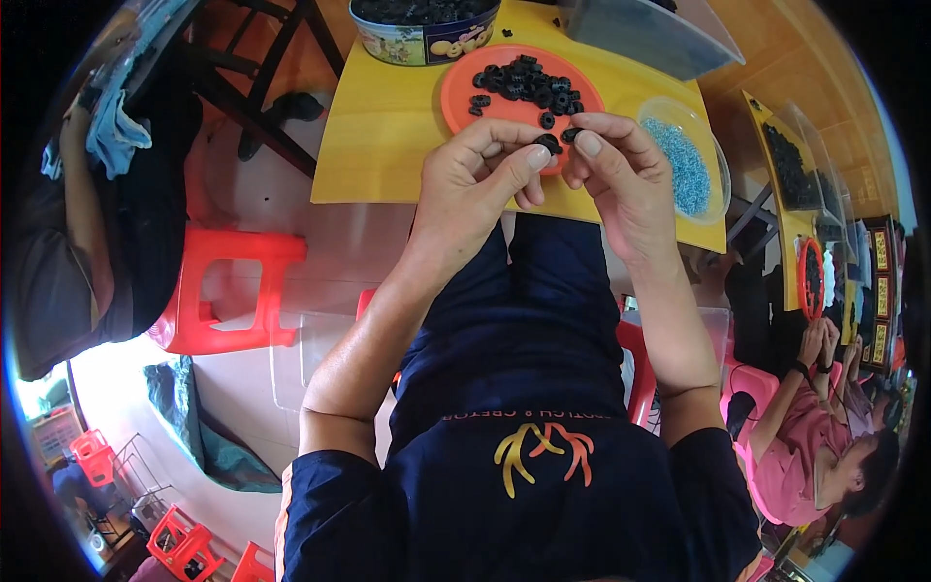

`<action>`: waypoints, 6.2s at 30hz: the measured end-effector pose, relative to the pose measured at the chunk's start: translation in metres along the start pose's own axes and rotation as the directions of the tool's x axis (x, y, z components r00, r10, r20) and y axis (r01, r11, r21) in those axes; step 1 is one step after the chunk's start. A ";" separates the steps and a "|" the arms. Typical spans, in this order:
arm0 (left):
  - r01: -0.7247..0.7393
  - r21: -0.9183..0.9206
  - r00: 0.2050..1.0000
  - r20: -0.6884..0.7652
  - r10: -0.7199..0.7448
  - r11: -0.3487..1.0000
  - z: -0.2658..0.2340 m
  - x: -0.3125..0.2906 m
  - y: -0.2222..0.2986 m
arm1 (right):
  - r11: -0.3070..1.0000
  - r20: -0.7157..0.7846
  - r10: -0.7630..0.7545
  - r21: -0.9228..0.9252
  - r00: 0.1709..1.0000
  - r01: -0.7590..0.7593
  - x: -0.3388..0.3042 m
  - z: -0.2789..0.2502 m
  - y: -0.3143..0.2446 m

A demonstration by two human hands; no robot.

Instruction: The person assembles small black plastic components by hand, inserting small pins into the pieces taken from a plate on the table.

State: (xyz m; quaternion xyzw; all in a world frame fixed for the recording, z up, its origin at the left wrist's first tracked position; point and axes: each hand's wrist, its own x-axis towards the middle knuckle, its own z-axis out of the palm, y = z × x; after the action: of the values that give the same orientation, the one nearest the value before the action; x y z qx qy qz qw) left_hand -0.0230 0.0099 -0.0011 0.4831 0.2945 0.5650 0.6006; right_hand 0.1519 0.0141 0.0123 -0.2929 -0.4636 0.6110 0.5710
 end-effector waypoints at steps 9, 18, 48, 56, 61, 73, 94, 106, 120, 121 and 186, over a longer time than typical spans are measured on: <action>0.013 0.039 1.000 -0.011 -0.013 0.999 0.000 0.000 -0.001 | 0.946 -0.048 -0.211 -0.262 0.976 0.191 -0.007 0.012 0.004; 0.010 0.056 1.000 -0.016 -0.010 0.998 0.002 -0.002 0.003 | 0.927 -0.068 -0.206 -0.332 0.976 0.172 -0.011 0.010 0.004; -0.065 0.134 0.998 -0.003 0.066 0.989 0.012 -0.010 0.013 | 0.678 0.073 -0.381 -0.656 0.922 0.332 -0.022 0.024 -0.004; -0.020 0.091 1.000 0.009 0.020 0.996 0.017 -0.015 0.018 | 0.693 0.061 -0.426 -0.620 0.903 0.369 -0.031 0.027 -0.003; -0.034 0.074 0.999 0.016 0.033 0.997 0.019 -0.017 0.019 | 0.663 0.121 -0.425 -0.633 0.897 0.400 -0.031 0.023 -0.008; -0.080 0.085 0.996 0.041 0.077 0.993 0.022 -0.016 0.016 | 0.500 0.162 -0.543 -0.726 0.824 0.472 -0.024 0.024 -0.011; 0.050 0.119 0.995 0.076 -0.059 0.992 0.023 -0.021 0.036 | 0.529 0.335 -0.308 -0.718 0.891 0.453 -0.024 0.020 -0.045; -0.051 0.097 0.998 0.047 0.047 0.994 0.029 -0.024 0.026 | 0.837 0.028 -0.279 -0.482 0.960 0.257 -0.036 0.021 -0.027; -0.065 0.108 0.998 -0.005 0.066 0.992 0.031 -0.023 0.021 | 0.791 0.010 -0.399 -0.502 0.917 0.350 -0.033 0.032 -0.016; -0.069 0.109 0.998 -0.002 0.070 0.992 0.031 -0.024 0.021 | 0.793 0.025 -0.390 -0.499 0.920 0.349 -0.032 0.032 -0.018; -0.036 0.083 0.997 0.067 0.031 0.996 0.018 -0.010 0.007 | 0.934 0.023 -0.030 -0.355 0.999 0.036 -0.018 0.009 -0.026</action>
State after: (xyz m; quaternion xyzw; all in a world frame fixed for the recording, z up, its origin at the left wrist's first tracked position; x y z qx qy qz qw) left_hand -0.0117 -0.0046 0.0096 0.5310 0.2899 0.5460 0.5796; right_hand 0.1578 -0.0079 0.0362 -0.3781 -0.5761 0.5101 0.5147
